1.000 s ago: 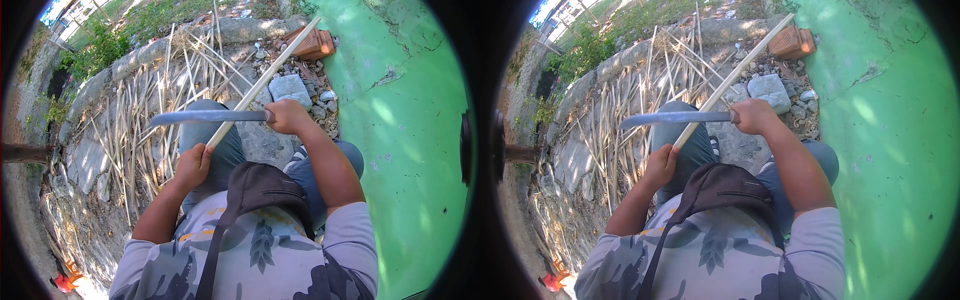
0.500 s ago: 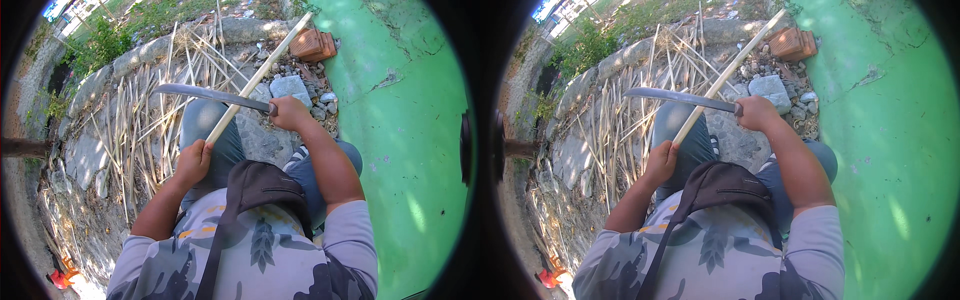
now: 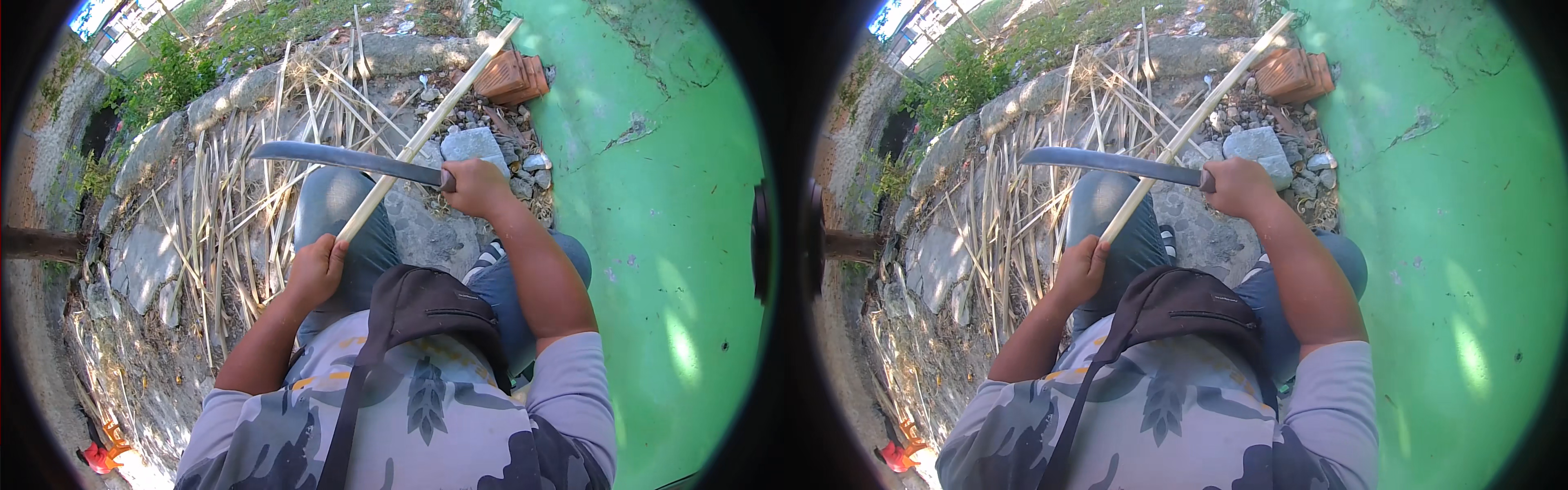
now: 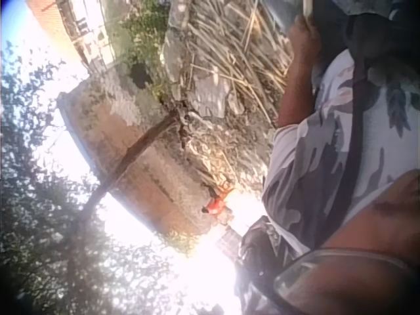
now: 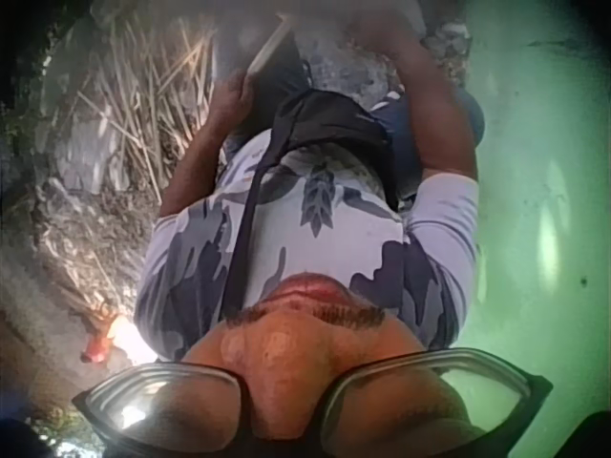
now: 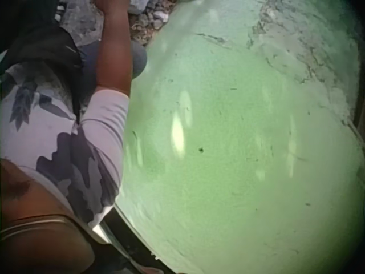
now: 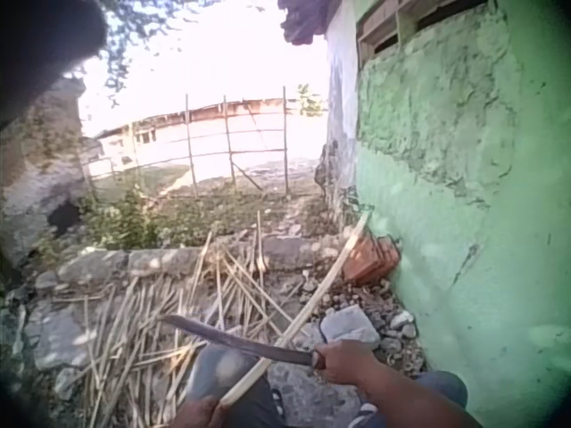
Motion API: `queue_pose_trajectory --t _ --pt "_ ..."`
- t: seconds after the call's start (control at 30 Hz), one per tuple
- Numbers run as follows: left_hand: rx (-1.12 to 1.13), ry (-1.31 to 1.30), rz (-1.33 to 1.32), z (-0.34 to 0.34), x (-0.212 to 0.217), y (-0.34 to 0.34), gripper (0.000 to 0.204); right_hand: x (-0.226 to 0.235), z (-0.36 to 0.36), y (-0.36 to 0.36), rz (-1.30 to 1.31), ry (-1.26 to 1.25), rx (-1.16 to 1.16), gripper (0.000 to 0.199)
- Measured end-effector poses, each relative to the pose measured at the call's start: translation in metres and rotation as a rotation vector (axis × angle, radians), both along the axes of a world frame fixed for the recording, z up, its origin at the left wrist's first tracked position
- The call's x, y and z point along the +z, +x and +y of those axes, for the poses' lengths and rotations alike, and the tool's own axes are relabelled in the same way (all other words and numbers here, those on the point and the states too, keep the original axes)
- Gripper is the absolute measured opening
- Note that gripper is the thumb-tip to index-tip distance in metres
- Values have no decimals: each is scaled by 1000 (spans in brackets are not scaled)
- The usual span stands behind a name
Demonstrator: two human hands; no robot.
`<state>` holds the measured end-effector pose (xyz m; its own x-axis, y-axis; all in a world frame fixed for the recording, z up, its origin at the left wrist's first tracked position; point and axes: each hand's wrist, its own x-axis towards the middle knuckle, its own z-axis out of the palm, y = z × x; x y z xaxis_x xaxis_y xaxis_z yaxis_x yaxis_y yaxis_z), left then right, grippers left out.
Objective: The person shaves and scrapes bamboo sticks using a knife, holding the sticks by hand and drawing the blade along their surfaces.
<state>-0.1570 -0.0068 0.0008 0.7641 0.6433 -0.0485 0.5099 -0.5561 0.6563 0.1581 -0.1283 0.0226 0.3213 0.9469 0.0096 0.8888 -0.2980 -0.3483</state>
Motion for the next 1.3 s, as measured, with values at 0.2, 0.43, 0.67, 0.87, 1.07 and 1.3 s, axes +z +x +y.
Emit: queue_pose_trajectory --t 0.2,0.43,0.67,0.87,1.07,1.3 --pt "-1 -26 -15 -6 4 -4 41 -8 3 7 46 -11 -26 18" --pt "-11 -42 23 0 3 -3 41 -1 -5 19 93 75 -136 16" --pt "-34 -28 -19 -5 6 -8 42 -7 -4 24 66 9 -56 20" --pt "-27 -19 25 2 4 -6 43 -24 -13 69 301 139 -371 35" --pt "-13 -92 -15 0 8 -2 42 -11 -12 52 314 212 -344 35" --pt "10 -115 -61 1 5 -4 42 -8 -6 41 354 247 -272 40"
